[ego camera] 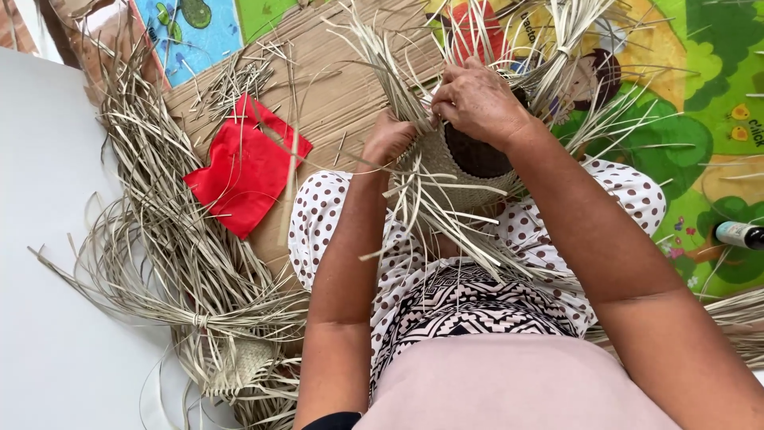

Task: A person is weaving a hat using dried grass or straw strands while sitting on the floor.

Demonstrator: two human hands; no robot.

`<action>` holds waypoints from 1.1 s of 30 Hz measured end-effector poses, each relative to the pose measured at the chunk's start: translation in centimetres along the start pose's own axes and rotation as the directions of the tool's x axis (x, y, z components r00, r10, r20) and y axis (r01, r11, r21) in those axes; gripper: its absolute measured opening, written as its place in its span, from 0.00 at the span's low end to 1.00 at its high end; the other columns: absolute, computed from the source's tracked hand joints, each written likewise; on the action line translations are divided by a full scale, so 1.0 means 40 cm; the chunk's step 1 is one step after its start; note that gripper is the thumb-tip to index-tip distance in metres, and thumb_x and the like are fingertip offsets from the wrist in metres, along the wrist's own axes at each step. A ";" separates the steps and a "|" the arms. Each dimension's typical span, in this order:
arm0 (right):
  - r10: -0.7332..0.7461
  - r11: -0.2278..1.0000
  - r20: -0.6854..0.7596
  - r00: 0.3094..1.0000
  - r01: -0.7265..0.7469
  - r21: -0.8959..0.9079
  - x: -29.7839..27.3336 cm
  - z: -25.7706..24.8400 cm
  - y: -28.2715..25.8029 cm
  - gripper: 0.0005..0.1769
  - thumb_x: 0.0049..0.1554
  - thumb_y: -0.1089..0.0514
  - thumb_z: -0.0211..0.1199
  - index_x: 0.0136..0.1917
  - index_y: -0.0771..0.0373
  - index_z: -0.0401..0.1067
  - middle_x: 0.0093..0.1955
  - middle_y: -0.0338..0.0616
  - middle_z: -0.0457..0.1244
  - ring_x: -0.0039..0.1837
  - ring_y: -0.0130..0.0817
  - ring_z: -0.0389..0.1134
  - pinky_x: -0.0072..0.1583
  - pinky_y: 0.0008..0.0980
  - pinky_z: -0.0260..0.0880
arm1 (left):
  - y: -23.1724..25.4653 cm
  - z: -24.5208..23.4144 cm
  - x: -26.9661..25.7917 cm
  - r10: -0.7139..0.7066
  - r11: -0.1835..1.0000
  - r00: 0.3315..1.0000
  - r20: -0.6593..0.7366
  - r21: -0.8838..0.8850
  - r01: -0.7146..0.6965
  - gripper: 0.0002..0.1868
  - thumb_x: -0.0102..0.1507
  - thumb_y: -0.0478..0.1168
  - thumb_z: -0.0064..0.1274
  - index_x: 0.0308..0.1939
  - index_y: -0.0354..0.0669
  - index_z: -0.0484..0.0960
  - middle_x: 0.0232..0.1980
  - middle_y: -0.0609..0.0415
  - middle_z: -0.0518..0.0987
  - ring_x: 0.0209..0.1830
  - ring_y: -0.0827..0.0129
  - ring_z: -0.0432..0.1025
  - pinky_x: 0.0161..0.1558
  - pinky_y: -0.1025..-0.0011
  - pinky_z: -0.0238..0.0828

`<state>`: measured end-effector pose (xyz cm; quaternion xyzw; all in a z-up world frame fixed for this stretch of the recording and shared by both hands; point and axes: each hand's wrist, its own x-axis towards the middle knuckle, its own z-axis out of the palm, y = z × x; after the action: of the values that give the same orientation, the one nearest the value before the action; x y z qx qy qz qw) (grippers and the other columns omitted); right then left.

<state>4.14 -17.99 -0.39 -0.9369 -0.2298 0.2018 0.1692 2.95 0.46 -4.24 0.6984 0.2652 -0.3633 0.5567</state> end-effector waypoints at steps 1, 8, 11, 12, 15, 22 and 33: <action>0.013 1.000 -0.014 1.000 -0.013 -0.005 -0.001 0.004 0.003 0.13 0.65 0.46 0.58 0.55 0.47 0.82 0.61 0.40 0.63 0.64 0.46 0.57 0.66 0.48 0.58 | -0.022 0.002 0.028 0.126 0.992 0.992 0.006 -0.017 -0.126 0.47 0.45 0.47 0.72 0.64 0.41 0.64 0.59 0.44 0.79 0.55 0.59 0.76 0.59 0.64 0.77; 0.188 0.943 0.074 0.979 -0.201 0.266 0.010 -0.029 -0.023 0.11 0.58 0.43 0.68 0.50 0.47 0.81 0.56 0.38 0.59 0.62 0.41 0.52 0.65 0.47 0.55 | 0.016 -0.001 -0.047 0.061 0.996 0.994 -0.085 -0.058 -0.066 0.73 0.32 0.53 0.73 0.76 0.33 0.52 0.71 0.37 0.70 0.69 0.50 0.68 0.70 0.58 0.68; 0.208 0.877 0.056 0.977 -0.212 0.432 0.014 -0.035 -0.021 0.10 0.54 0.48 0.72 0.48 0.48 0.78 0.64 0.40 0.58 0.66 0.40 0.53 0.70 0.50 0.52 | 0.005 0.004 -0.039 0.180 0.977 0.983 -0.027 -0.110 -0.182 0.28 0.43 0.41 0.71 0.46 0.41 0.85 0.47 0.49 0.87 0.48 0.60 0.79 0.58 0.58 0.75; 0.207 0.877 0.056 0.977 -0.211 0.433 0.023 -0.033 -0.020 0.10 0.54 0.48 0.72 0.48 0.48 0.78 0.64 0.40 0.58 0.66 0.40 0.53 0.70 0.50 0.52 | 0.007 0.004 -0.033 0.180 0.977 0.983 -0.028 -0.109 -0.182 0.28 0.43 0.41 0.71 0.46 0.41 0.85 0.47 0.49 0.87 0.48 0.60 0.79 0.58 0.58 0.75; 0.231 0.882 -0.011 0.973 -0.205 0.424 0.046 -0.011 -0.011 0.03 0.56 0.53 0.71 0.45 0.47 0.78 0.56 0.38 0.61 0.66 0.41 0.56 0.70 0.50 0.55 | -0.004 0.007 -0.001 0.128 0.985 0.991 -0.046 0.119 -0.121 0.22 0.47 0.53 0.70 0.40 0.50 0.85 0.43 0.57 0.87 0.44 0.65 0.79 0.55 0.56 0.73; 0.021 0.951 -0.256 0.966 0.059 0.302 0.004 0.011 0.006 0.04 0.59 0.54 0.67 0.48 0.51 0.75 0.57 0.39 0.67 0.61 0.41 0.62 0.69 0.54 0.54 | 0.024 0.013 -0.046 0.120 0.991 0.989 -0.084 0.065 -0.115 0.52 0.38 0.60 0.66 0.62 0.40 0.69 0.61 0.44 0.78 0.58 0.58 0.74 0.61 0.58 0.72; -0.129 0.930 -0.419 0.899 0.256 0.264 -0.092 0.001 0.017 0.03 0.64 0.67 0.62 0.49 0.60 0.74 0.48 0.45 0.70 0.50 0.34 0.70 0.58 0.36 0.72 | 0.025 0.004 -0.057 0.165 0.985 0.986 -0.023 0.051 -0.164 0.21 0.49 0.53 0.69 0.40 0.47 0.85 0.42 0.53 0.86 0.44 0.63 0.79 0.55 0.58 0.77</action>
<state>1.36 -20.40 0.41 -0.8917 -0.2487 0.0249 0.3774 2.34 0.15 -1.83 0.7362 0.2051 -0.3131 0.5638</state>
